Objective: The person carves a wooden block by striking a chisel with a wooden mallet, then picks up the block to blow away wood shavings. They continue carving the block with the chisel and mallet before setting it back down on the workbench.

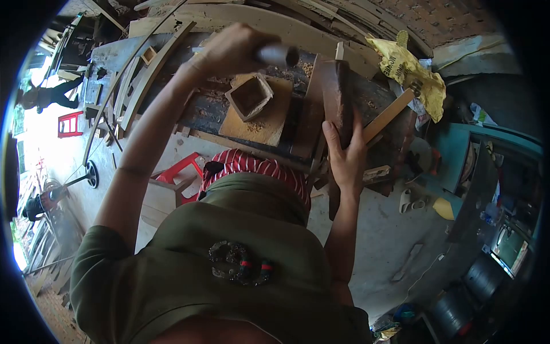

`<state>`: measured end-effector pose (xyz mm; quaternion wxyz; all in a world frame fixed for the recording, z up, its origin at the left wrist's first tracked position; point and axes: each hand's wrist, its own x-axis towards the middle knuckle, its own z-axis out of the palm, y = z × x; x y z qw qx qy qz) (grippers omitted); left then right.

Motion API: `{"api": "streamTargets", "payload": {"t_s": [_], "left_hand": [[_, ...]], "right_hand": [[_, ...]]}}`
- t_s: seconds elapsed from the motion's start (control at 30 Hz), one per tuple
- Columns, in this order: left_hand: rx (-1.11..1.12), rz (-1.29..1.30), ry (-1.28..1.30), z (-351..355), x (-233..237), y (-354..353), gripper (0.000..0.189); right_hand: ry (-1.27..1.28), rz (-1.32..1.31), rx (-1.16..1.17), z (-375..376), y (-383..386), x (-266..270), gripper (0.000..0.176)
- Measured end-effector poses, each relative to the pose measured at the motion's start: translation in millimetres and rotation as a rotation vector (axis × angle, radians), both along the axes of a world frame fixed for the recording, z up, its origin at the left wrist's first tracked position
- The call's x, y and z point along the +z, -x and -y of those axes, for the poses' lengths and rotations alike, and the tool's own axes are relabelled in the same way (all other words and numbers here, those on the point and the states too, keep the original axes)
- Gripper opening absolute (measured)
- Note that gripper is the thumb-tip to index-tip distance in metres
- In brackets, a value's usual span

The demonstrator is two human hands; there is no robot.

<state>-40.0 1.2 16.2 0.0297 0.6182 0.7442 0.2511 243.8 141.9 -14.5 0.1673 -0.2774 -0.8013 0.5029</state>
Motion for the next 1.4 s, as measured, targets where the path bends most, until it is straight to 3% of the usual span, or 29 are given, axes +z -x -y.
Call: {"api": "streamTargets", "payload": {"t_s": [0.03,0.1,0.17,0.2,0.33,0.43,0.47,0.5,0.57,0.6,0.67,0.83,0.93,1.0,1.03,1.1,1.23,1.27,1.3,1.37,1.4], "left_hand": [[0.004,-0.011,-0.126,1,17,4,0.034],[0.165,0.291,-0.418,6,46,-4,0.038],[0.115,0.892,-0.548,10,66,0,0.031],[0.104,1.028,-0.629,13,73,-10,0.030],[0.196,1.048,-0.535,10,46,-23,0.042],[0.190,0.909,-0.760,-3,19,-41,0.045],[0.261,0.855,-0.726,-1,11,-49,0.041],[0.285,0.880,-0.779,-3,5,-55,0.054],[0.290,0.581,-0.703,-1,-10,-52,0.051],[0.294,0.584,-0.705,-2,-17,-55,0.051],[0.259,0.962,-0.837,-4,-10,-71,0.047],[0.337,0.984,-0.787,-4,-10,-76,0.042],[0.221,0.884,-0.849,-13,-8,-89,0.033],[0.192,0.817,-0.754,-16,-12,-98,0.035],[0.196,0.786,-0.682,-17,-15,-104,0.036],[0.212,0.636,-0.658,-19,-14,-114,0.040],[0.166,0.640,-0.647,-20,-19,-129,0.034],[0.164,0.625,-0.647,-20,-19,-128,0.033],[0.171,0.625,-0.660,-19,-19,-127,0.033],[0.192,0.627,-0.661,-17,-18,-125,0.031],[0.199,0.629,-0.712,-18,-20,-123,0.032]], "right_hand": [[0.001,0.001,0.007,-1,-2,-2,0.068],[-0.016,0.008,-0.041,-2,-4,-5,0.070],[-0.017,-0.010,-0.024,-3,-2,-6,0.070],[-0.016,-0.027,-0.015,-3,-1,-6,0.071],[-0.006,-0.032,0.000,-2,4,-6,0.072],[0.004,0.001,0.017,1,7,-3,0.072],[-0.003,-0.007,0.028,2,9,-3,0.072],[-0.011,-0.012,0.038,2,9,-2,0.072],[-0.022,-0.012,0.036,4,9,-3,0.072],[-0.028,-0.017,0.033,5,9,-4,0.072],[-0.035,-0.020,0.040,7,10,-5,0.071],[-0.007,-0.009,0.042,10,12,1,0.068],[-0.141,-0.057,0.036,10,15,7,0.066],[0.264,0.001,-0.009,17,17,39,0.064],[0.262,-0.135,-0.027,24,23,54,0.061],[-0.130,-0.248,-0.074,10,15,65,0.058],[-0.234,-0.526,-0.127,47,33,126,0.070],[-0.407,-0.427,0.071,33,28,124,0.066],[-0.414,-0.427,0.084,26,26,119,0.066],[-0.478,-0.089,0.215,21,23,115,0.058],[-0.344,-0.126,0.146,26,20,120,0.056]]}}
